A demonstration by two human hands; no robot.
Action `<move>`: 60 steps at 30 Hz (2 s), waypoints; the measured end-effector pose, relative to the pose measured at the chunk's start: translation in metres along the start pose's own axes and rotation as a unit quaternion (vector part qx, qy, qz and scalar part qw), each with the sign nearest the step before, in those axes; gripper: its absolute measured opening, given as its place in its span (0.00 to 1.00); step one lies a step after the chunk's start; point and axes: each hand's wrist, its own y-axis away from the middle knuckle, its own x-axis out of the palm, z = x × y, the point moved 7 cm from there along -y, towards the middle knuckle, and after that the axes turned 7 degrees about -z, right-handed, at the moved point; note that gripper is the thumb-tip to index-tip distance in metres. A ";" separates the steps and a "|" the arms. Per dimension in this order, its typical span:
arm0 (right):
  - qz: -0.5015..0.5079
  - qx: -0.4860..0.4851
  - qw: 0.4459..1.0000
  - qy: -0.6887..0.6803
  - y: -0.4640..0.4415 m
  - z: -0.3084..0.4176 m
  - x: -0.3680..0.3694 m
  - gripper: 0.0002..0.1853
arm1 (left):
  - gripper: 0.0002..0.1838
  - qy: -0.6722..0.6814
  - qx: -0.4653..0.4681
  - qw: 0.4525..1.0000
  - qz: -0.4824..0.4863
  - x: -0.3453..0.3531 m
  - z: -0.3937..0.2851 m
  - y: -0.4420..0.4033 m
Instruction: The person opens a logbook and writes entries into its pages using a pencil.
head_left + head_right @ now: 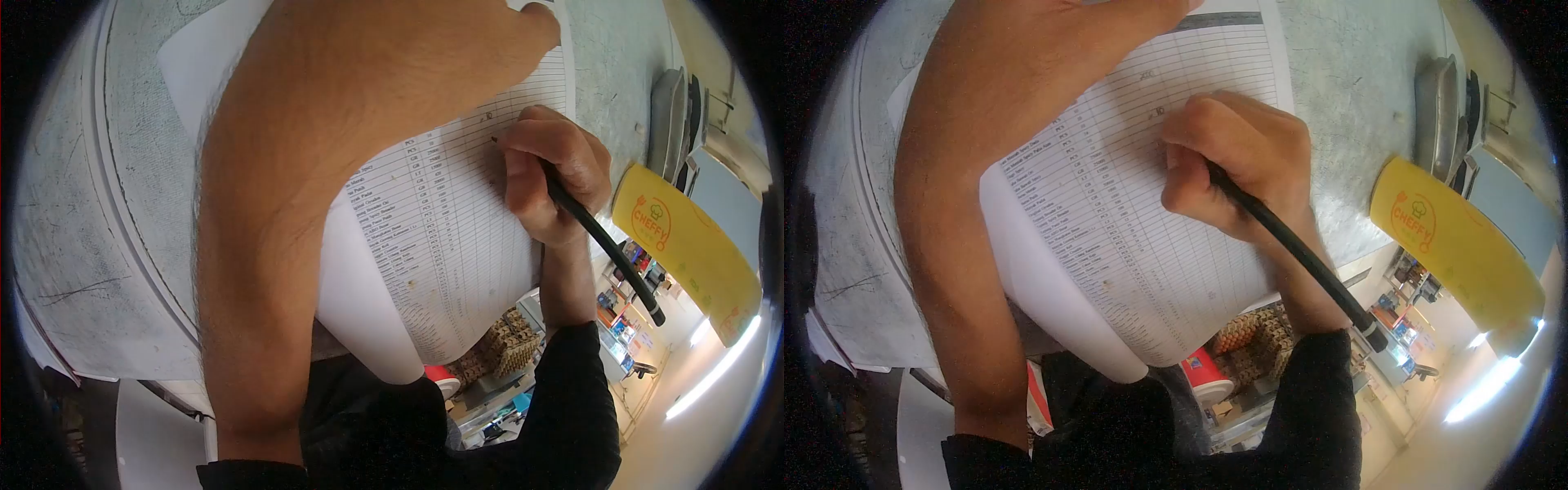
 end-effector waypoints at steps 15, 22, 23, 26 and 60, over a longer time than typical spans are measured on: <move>0.033 -0.016 0.998 0.057 0.000 0.003 0.006 0.05 | 0.12 -0.015 0.009 1.000 0.009 -0.003 0.011 0.007; 0.018 -0.004 0.998 0.054 0.003 0.000 0.004 0.05 | 0.12 -0.048 -0.011 0.999 -0.002 -0.007 0.014 0.007; 0.022 -0.005 0.998 0.057 0.003 -0.001 0.004 0.04 | 0.12 -0.042 -0.016 0.999 0.002 -0.007 0.015 0.008; 0.028 -0.006 0.998 0.062 0.003 -0.002 0.003 0.03 | 0.13 0.037 -0.014 0.999 0.026 -0.005 0.020 0.009; -0.017 0.043 0.996 0.073 0.006 -0.002 0.002 0.03 | 0.10 -0.002 0.044 0.999 0.005 0.013 0.023 -0.004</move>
